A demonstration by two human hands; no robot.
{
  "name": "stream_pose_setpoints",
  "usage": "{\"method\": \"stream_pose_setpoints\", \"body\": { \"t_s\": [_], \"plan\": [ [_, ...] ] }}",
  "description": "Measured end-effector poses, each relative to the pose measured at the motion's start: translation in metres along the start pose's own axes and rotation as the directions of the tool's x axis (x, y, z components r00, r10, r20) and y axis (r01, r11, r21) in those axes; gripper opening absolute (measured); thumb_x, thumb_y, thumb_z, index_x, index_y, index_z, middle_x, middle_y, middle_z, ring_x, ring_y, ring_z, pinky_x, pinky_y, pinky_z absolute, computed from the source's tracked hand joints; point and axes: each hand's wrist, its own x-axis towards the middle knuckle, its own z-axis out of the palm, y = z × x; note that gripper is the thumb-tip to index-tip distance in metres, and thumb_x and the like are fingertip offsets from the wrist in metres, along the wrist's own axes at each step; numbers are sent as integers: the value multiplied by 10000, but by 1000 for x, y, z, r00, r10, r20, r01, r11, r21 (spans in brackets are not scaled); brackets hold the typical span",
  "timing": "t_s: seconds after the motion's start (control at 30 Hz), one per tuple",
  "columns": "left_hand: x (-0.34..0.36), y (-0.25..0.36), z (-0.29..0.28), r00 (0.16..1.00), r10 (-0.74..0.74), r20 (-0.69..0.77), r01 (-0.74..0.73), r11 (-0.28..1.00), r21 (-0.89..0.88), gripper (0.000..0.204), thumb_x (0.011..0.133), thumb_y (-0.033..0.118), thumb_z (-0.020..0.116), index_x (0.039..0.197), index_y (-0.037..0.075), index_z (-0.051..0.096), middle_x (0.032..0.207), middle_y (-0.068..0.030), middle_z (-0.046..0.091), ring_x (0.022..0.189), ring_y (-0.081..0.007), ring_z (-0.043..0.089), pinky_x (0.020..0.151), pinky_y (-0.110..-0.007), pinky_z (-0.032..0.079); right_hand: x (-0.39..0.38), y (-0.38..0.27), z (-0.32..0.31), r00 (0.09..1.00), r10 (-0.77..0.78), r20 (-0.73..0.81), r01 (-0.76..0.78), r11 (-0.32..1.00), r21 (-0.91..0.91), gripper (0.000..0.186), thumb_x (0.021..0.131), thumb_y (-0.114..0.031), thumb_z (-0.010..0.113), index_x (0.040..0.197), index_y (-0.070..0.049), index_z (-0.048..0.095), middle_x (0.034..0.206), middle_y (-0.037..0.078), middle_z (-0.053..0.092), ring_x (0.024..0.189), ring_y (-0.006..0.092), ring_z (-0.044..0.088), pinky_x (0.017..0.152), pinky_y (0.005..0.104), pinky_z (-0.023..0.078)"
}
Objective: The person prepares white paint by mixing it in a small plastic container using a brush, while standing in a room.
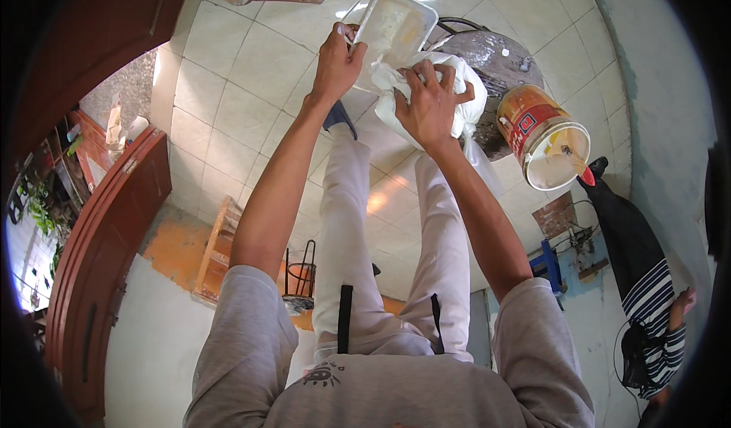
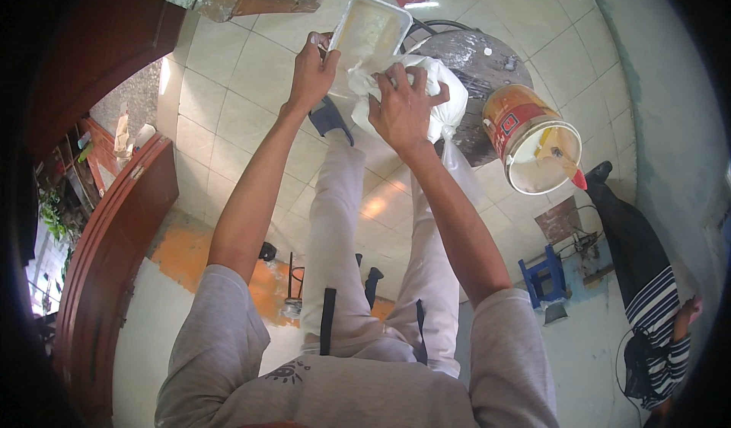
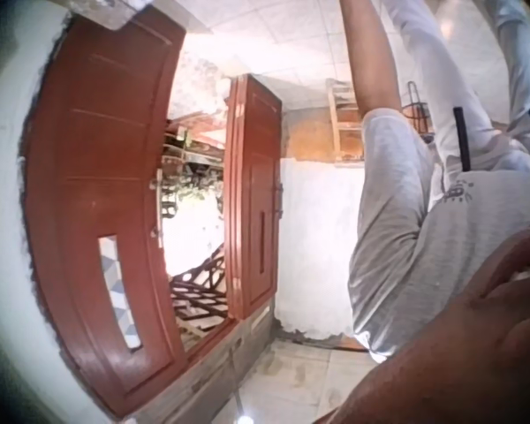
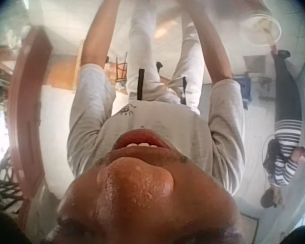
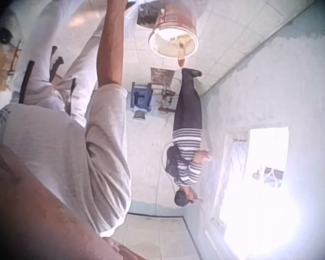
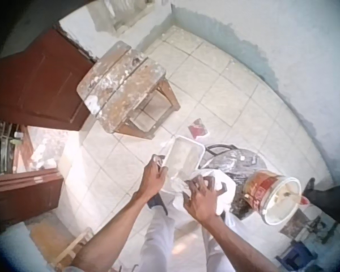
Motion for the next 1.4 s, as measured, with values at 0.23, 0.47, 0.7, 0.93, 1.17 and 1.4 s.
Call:
{"method": "stream_pose_setpoints", "body": {
  "t_s": [0.23, 0.47, 0.7, 0.93, 1.17, 1.4],
  "plan": [
    [4, 1, -3, 998, 62, 5, -62, 998, 30, 239, 900, 65, 666, 1005, -14, 466, 897, -222, 639, 689, -367, 636, 650, -436, 516, 3, 3, 4, 998, -13, -54, 13, 1000, -4, 321, 727, -207, 756, 1048, -227, 748, 1160, -70, 572, 1187, 262, 483, 959, 681, 245],
    [5, 5, -5, 999, 49, 1, -49, 998, 29, 233, 913, 81, 652, 1015, -5, 461, 920, -225, 660, 685, -375, 655, 654, -434, 531, 2, 6, 7, 997, -27, -71, 29, 999, 23, 395, 708, -160, 742, 1089, -262, 763, 1131, -101, 580, 1184, 241, 488, 962, 676, 246],
    [5, 1, -5, 999, 47, -2, -47, 998, 29, 235, 918, 86, 651, 1017, 0, 456, 917, -228, 664, 688, -377, 668, 645, -434, 536, -1, 6, 6, 997, -53, -53, 54, 998, 22, 450, 691, -119, 732, 1100, -306, 763, 1129, -98, 574, 1189, 235, 481, 957, 665, 254],
    [6, -6, -10, 997, 59, -39, -57, 997, 51, 222, 930, 104, 650, 1018, 7, 470, 843, -198, 664, 617, -302, 654, 606, -414, 524, -12, 12, 2, 989, -100, -113, 108, 992, 60, 497, 674, -110, 724, 1100, -363, 760, 1131, -96, 573, 1182, 232, 482, 953, 649, 263],
    [10, -7, -21, 1000, -6, -29, 8, 996, 88, 202, 947, 154, 634, 1025, 15, 510, 671, -155, 622, 561, -241, 614, 572, -387, 483, -24, 19, 3, 983, -122, -140, 142, 979, 146, 508, 673, -96, 716, 1095, -374, 766, 1121, -87, 574, 1176, 230, 484, 967, 622, 235],
    [16, -1, -24, 998, 46, -30, -44, 997, 59, 206, 945, 158, 628, 1017, 13, 501, 653, -143, 600, 543, -231, 585, 566, -392, 468, -32, 23, -2, 989, -102, -108, 124, 967, 224, 566, 643, -46, 717, 1096, -381, 771, 1115, -85, 576, 1194, 232, 484, 1016, 573, 210]
  ]
}}
